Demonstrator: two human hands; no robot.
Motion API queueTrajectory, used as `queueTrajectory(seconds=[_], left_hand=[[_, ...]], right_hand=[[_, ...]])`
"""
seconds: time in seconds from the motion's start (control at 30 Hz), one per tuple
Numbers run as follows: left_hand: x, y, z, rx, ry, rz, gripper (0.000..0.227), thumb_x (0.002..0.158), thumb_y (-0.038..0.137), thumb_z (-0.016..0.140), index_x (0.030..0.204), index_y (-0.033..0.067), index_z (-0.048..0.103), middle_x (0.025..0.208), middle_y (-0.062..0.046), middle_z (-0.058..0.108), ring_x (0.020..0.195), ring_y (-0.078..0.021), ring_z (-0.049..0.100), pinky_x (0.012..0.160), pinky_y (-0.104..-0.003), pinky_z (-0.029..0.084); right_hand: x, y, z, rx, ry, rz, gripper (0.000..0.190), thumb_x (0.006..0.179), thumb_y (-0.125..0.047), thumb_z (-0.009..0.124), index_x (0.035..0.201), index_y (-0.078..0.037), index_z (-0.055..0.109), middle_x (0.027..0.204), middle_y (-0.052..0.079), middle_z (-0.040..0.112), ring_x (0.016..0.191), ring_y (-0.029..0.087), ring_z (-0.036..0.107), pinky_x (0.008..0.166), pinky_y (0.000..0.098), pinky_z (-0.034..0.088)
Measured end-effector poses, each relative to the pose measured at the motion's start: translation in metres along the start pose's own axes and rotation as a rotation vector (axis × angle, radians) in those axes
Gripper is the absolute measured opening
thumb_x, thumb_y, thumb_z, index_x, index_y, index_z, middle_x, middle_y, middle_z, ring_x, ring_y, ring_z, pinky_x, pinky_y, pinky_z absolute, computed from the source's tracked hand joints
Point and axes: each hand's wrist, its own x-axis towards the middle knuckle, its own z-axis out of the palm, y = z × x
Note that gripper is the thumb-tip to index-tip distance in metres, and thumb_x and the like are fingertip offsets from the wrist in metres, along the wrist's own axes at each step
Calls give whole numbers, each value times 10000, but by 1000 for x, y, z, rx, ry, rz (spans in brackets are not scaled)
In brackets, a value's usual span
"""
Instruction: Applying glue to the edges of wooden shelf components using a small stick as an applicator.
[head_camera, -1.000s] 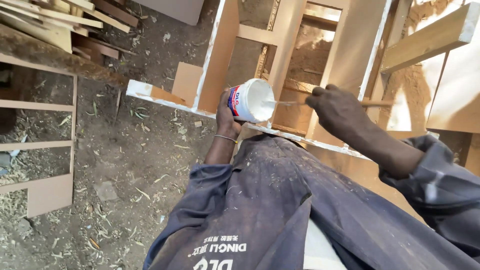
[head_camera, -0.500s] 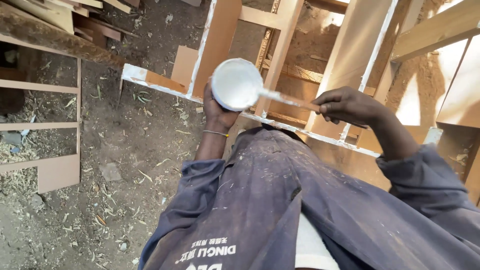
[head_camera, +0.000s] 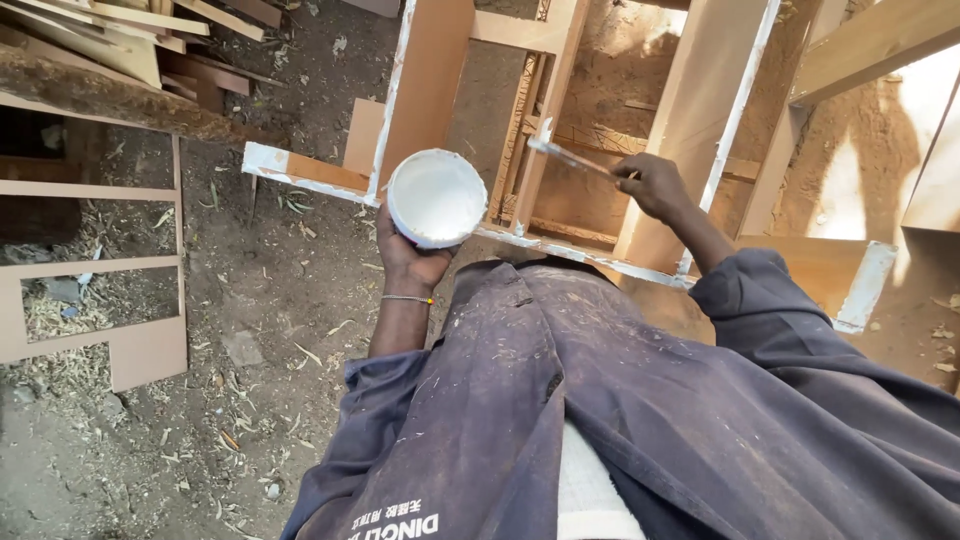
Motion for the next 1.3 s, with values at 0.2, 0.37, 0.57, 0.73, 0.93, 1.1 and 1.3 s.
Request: queueTrajectory(seconds=[0.2, 0.37, 0.57, 0.73, 0.93, 1.1, 1.3], left_hand=[[5, -1, -5, 0, 14, 4, 497, 760, 509, 724, 1121, 173, 658, 1094, -118, 691, 1027, -347, 686, 863, -601, 560], [5, -1, -1, 7, 33, -6, 493, 746, 500, 731, 1112, 176, 667, 1088, -109, 694, 1014, -338, 688, 845, -576, 556], [6, -1, 6, 3, 33, -6, 470, 753, 513, 720, 1084, 186, 657, 1073, -111, 692, 1007, -331, 688, 836, -561, 564], [5, -5, 4, 10, 26, -7, 471, 772, 523, 705, 1082, 172, 652, 1067, -116, 678, 997, -341, 673, 833, -551, 545], [11, -5, 0, 20, 41, -8, 514, 758, 543, 708, 1109, 175, 640, 1085, -109, 673, 1001, -328, 668, 833, -545, 541], [30, -7, -15, 69, 52, -5, 489, 816, 568, 657, 1067, 147, 662, 1023, -118, 695, 942, -343, 690, 839, -600, 551], [67, -26, -32, 266, 37, -50, 393, 863, 476, 716, 978, 101, 690, 911, -134, 723, 824, -322, 719, 799, -584, 581]], right_hand=[[-5, 15, 4, -51, -49, -45, 201, 920, -141, 781, 1111, -205, 796, 1027, 48, 713, 874, 243, 713, 755, 371, 562], [-36, 7, 2, -81, -184, -94, 181, 898, -154, 779, 1072, -199, 801, 1041, 67, 743, 899, 287, 722, 808, 412, 564], [-59, 1, 11, -99, -249, -166, 236, 848, -83, 792, 1079, -132, 805, 1061, 125, 746, 892, 333, 731, 823, 426, 568], [-68, 5, 25, -121, -215, -221, 231, 863, -93, 780, 1092, -121, 798, 1090, 135, 727, 900, 352, 722, 819, 449, 566], [-69, -43, -14, -43, -254, -264, 196, 858, -130, 794, 1043, -194, 798, 1034, 66, 735, 902, 280, 735, 809, 391, 566], [-83, -146, -67, -105, -178, -318, 168, 931, -93, 743, 1084, -152, 783, 1054, 95, 722, 925, 308, 717, 827, 389, 555], [-100, -206, -40, -543, -79, -534, 98, 906, -120, 657, 914, -105, 753, 808, 117, 697, 746, 333, 712, 632, 407, 563]])
